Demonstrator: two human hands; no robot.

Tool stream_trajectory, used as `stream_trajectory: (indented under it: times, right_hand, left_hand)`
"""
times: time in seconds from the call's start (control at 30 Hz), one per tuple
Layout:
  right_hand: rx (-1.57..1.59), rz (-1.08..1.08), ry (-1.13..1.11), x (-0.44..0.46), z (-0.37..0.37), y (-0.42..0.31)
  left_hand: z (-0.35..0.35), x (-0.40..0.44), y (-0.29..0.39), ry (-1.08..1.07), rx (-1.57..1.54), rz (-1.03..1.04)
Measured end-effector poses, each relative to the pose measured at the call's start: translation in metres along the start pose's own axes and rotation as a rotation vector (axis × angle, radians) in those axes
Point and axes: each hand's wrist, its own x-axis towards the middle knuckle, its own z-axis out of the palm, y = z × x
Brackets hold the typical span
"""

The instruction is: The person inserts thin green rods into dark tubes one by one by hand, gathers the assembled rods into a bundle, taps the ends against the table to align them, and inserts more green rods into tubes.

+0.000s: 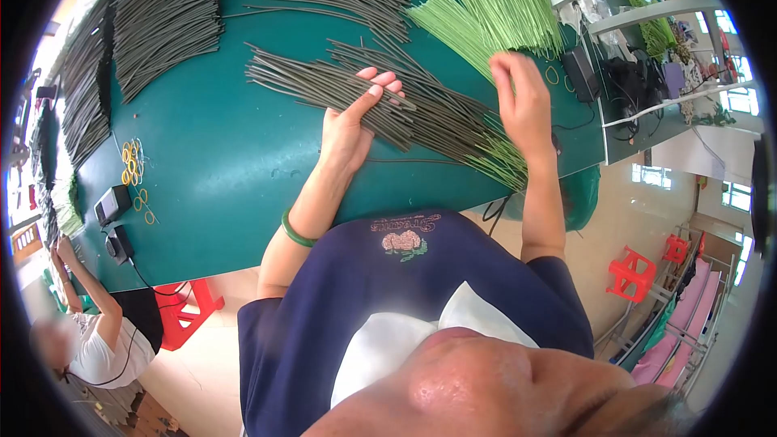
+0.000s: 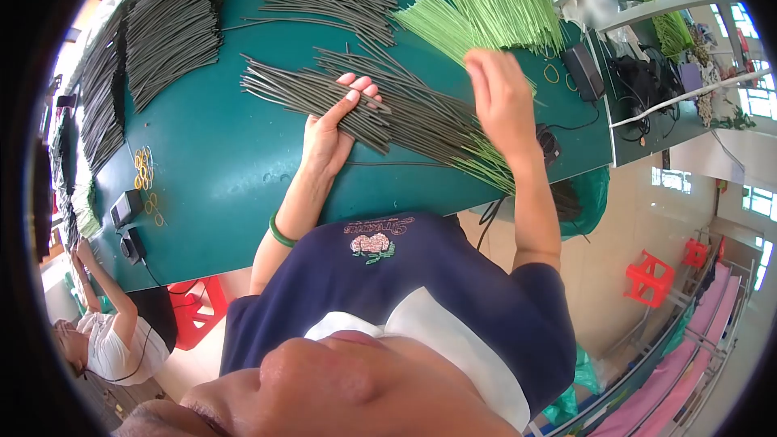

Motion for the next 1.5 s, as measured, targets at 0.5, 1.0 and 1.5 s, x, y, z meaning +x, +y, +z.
stream_trajectory:
  times: [0.5,1.0,1.5]
  right_hand:
    - [0.065,0.172,-0.181,-0.068,-0.004,-0.024]
    - [0.112,0.114,-0.122,-0.055,0.023,-0.044]
    - [0.376,0.265,-0.176,-0.057,0.04,-0.053]
  left_hand:
    - [-0.001,0.001,0.001,0.038,-0.055,0.049]
    - [0.003,-0.004,-0.007,-0.048,0.053,0.138]
    - [0.003,-0.01,-0.024,-0.129,0.123,0.004]
